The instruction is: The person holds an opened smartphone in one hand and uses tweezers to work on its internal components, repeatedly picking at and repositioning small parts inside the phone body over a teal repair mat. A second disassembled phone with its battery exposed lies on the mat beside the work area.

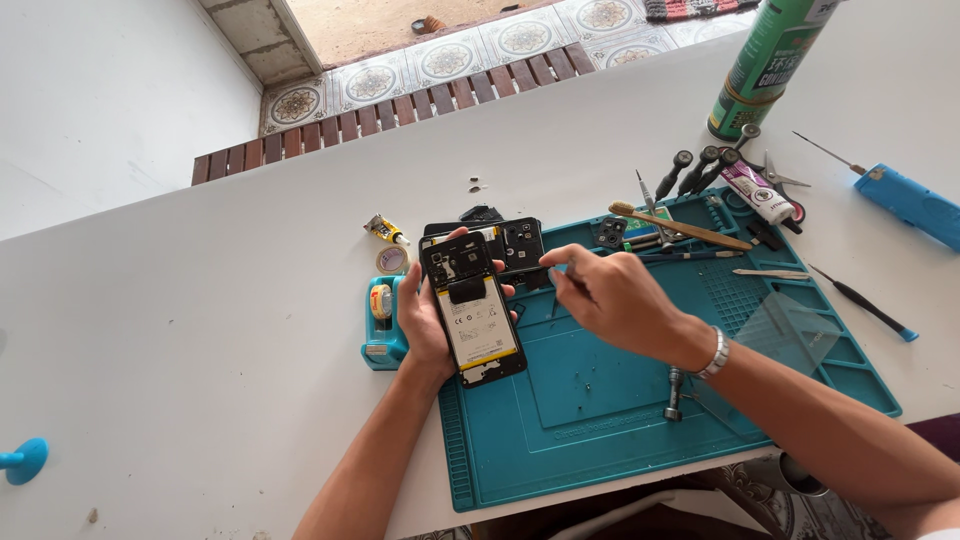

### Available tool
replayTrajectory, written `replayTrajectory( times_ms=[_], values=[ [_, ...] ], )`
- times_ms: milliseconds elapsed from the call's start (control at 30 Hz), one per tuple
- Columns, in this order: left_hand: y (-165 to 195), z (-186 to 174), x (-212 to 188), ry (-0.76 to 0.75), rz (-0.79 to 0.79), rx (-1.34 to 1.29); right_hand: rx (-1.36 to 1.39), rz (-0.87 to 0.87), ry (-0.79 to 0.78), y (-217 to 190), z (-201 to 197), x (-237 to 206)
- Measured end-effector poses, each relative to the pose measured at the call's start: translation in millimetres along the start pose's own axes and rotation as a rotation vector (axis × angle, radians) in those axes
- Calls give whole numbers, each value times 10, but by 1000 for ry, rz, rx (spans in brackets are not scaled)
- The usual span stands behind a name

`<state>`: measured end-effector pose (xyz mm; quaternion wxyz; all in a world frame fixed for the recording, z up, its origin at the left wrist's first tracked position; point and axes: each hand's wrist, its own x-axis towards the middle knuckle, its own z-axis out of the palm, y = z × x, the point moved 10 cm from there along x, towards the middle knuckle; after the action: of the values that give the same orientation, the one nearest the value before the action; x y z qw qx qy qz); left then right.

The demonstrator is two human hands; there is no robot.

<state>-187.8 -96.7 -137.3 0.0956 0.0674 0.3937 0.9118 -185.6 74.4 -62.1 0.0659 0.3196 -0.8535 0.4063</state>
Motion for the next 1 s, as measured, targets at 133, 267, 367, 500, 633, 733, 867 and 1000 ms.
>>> replayTrajectory(
  times_ms=[133,267,367,500,633,733,867,1000],
  values=[
    [-26,79,7,-76,-61,30,20,-137,67,-80,-193,-11],
    [-87,113,-25,-112,-134,102,106,-313,174,-204,-336,-79],
    [-130,148,-45,-147,-173,137,156,-387,228,-276,-402,-142],
    [-185,278,-68,-249,-193,155,176,-421,256,-346,-467,-192],
    [-251,333,-144,-239,-278,71,131,-525,279,-471,-525,-219],
    [-213,379,-172,-232,-279,8,106,-534,292,-489,-559,-216],
    [-174,388,-160,-211,-269,-39,100,-541,294,-476,-563,-217],
    [-193,282,-131,-130,-260,51,86,-507,273,-404,-478,-203]
  ],
)
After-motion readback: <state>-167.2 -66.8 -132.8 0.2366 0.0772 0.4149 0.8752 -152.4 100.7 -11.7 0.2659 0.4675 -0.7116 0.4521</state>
